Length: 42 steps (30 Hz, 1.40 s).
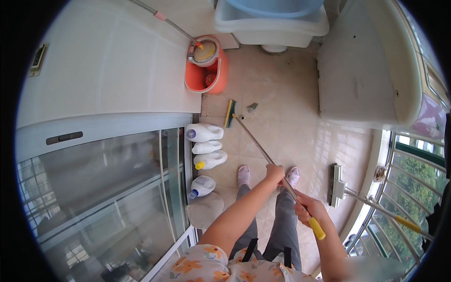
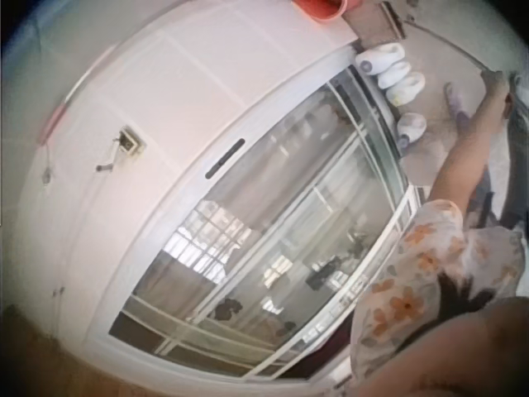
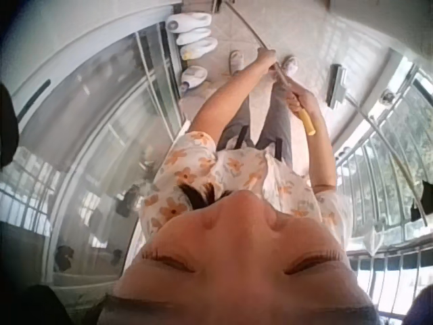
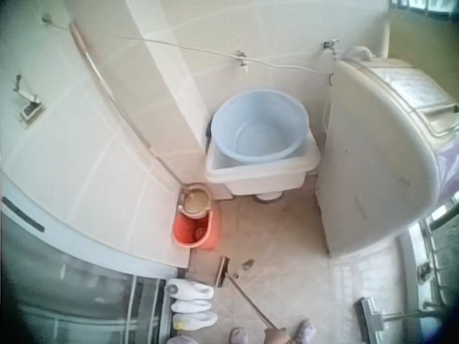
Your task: The person sweeps a tiled balcony floor using a broom, gathering debris into a pile near a washing machine and cleaning supplies. The person then switches to a squeegee to push the debris toward the edge of the balcony.
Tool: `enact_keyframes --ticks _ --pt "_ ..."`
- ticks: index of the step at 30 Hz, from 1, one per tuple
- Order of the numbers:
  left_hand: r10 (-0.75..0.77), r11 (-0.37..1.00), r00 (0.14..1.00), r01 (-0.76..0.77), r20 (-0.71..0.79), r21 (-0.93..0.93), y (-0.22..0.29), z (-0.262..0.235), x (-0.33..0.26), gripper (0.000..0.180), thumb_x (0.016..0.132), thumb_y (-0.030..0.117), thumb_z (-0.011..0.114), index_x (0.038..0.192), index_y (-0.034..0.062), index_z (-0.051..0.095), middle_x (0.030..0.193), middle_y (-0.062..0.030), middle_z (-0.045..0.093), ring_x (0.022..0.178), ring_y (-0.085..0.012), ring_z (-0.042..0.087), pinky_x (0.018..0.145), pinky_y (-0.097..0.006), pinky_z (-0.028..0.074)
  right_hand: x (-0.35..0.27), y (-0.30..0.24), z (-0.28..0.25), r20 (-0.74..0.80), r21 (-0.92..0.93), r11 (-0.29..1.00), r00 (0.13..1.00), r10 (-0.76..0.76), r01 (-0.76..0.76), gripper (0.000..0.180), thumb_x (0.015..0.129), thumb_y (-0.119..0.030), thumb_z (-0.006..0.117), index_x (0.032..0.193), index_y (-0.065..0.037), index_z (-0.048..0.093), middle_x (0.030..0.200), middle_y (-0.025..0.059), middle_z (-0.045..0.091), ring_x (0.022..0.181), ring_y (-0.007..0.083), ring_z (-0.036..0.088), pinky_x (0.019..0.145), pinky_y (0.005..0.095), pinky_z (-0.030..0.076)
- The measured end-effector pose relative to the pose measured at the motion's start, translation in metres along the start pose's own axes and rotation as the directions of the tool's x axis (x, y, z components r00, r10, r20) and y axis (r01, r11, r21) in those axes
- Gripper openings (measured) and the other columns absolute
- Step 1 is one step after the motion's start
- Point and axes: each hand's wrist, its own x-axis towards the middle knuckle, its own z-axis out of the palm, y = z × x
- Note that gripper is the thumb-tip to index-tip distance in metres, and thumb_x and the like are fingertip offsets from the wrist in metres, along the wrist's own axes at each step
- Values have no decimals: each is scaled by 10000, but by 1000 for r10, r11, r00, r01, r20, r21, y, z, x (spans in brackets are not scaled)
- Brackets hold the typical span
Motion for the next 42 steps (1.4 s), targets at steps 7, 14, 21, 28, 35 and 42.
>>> enact_keyframes --ticks 7,14,21,28,35,42 --pt "121 992 990 -123 -74 -27 69 -76 86 128 871 152 475 828 36 506 717 -117 529 549 -269 573 469 -418 503 99 -47 44 118 -72 996 991 59 -50 446 1003 -158 441 1438 -178 347 653 6 437 441 72 346 364 216 280" --pt "34 999 999 -34 12 -15 28 -50 85 218 888 120 460 1063 4 400 766 -179 562 540 -291 615 413 -425 505 63 -32 14 -5 -183 983 1000 -27 25 445 990 -155 451 1428 -152 378 665 20 459 409 87 339 364 230 287" --pt "40 992 990 -56 -132 -116 19 -16 43 173 898 175 503 972 21 475 733 -124 530 532 -271 557 441 -415 502 22 -37 29 -88 -156 987 996 15 -29 495 994 -163 454 1472 -197 331 670 19 430 443 85 333 367 215 272" --pt "29 1000 991 -27 -132 13 79 -71 92 179 933 164 445 894 11 527 729 -172 599 558 -307 643 409 -435 495 104 -64 61 -21 -104 994 999 38 -40 472 992 -157 474 1449 -150 354 676 18 443 451 86 344 358 231 276" --pt "254 953 941 -204 -222 224 -16 69 32 358 883 113 490 1101 -144 371 904 -349 602 584 -380 665 436 -462 533 -34 -56 -20 -186 -92 995 982 13 -30 460 980 -133 472 1429 -168 380 674 43 449 423 90 317 357 235 267" --pt "62 996 995 -66 -72 -54 57 -3 49 209 901 196 483 872 -11 490 693 -154 576 532 -271 620 417 -416 486 36 -77 22 -36 -129 990 998 48 -52 431 986 -139 473 1406 -214 409 676 8 432 460 79 340 370 217 282"
